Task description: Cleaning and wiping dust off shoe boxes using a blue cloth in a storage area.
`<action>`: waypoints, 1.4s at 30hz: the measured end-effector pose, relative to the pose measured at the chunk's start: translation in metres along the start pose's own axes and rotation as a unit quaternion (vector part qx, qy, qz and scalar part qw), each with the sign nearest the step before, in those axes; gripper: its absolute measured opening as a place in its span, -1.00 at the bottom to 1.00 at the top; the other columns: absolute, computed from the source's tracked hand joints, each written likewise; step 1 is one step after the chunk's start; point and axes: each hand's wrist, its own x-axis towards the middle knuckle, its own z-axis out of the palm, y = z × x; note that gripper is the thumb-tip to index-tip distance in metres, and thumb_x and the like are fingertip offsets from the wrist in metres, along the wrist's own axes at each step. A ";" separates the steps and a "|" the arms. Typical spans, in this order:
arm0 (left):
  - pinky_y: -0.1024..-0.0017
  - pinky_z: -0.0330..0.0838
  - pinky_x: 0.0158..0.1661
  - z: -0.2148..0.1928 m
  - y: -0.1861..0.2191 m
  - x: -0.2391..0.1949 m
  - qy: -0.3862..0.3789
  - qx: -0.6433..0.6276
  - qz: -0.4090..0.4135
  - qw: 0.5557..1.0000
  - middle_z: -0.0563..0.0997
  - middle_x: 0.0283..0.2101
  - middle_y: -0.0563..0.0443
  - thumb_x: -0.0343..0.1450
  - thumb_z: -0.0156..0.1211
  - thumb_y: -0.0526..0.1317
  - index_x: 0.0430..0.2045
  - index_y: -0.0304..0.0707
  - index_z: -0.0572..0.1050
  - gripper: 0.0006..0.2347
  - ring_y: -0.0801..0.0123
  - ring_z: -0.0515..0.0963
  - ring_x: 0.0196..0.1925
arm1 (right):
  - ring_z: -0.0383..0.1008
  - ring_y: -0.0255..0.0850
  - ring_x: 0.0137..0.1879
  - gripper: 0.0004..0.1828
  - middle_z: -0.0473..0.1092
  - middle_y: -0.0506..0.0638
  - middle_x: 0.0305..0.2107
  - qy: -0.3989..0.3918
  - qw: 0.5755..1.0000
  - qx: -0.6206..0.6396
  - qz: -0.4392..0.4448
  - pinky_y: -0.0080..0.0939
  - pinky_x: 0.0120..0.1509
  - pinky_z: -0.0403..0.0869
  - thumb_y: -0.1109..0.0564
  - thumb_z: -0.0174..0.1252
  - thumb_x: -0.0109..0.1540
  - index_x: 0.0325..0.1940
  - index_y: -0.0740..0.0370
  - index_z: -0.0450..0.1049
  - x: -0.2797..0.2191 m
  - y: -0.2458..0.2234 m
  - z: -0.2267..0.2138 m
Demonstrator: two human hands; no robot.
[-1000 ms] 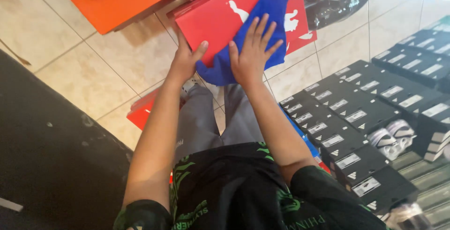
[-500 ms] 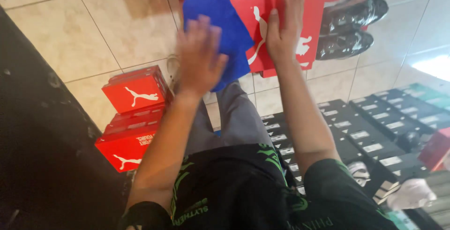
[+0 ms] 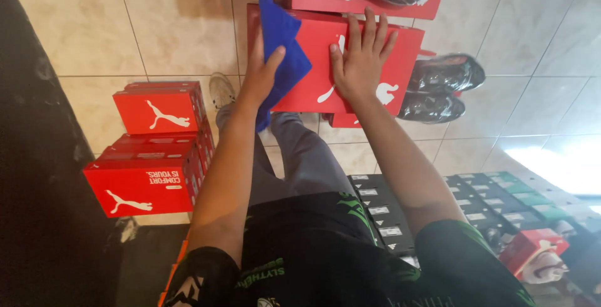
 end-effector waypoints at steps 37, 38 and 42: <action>0.16 0.36 0.17 -0.004 0.058 0.115 -0.252 0.332 -0.111 0.902 0.68 -0.05 0.15 0.36 0.07 0.19 -0.11 0.23 0.67 -0.64 0.20 0.60 0.12 | -0.33 0.34 0.66 0.01 -0.31 0.44 0.54 0.108 0.992 0.041 -0.046 0.44 0.63 -0.33 -0.30 0.02 0.40 0.61 0.38 -0.29 -0.017 0.032 0.037; 0.16 0.36 0.17 0.003 0.072 0.118 -0.259 0.333 -0.109 0.900 0.68 -0.05 0.15 0.36 0.07 0.19 -0.11 0.23 0.67 -0.64 0.20 0.60 0.12 | -0.33 0.34 0.66 0.01 -0.31 0.44 0.54 0.111 0.992 0.039 -0.038 0.44 0.63 -0.33 -0.30 0.02 0.40 0.61 0.38 -0.29 -0.016 0.034 0.037; -0.02 0.31 0.22 0.051 0.093 0.131 -0.390 0.429 -0.084 0.811 0.64 0.04 -0.22 0.45 -0.20 0.21 -0.11 -0.19 0.63 -0.47 -0.09 0.54 0.19 | -0.49 0.38 0.65 -0.02 -0.50 0.47 0.53 0.170 0.971 0.162 -0.042 0.38 0.67 -0.31 -0.36 -0.24 0.43 0.62 0.35 -0.44 -0.021 0.037 0.037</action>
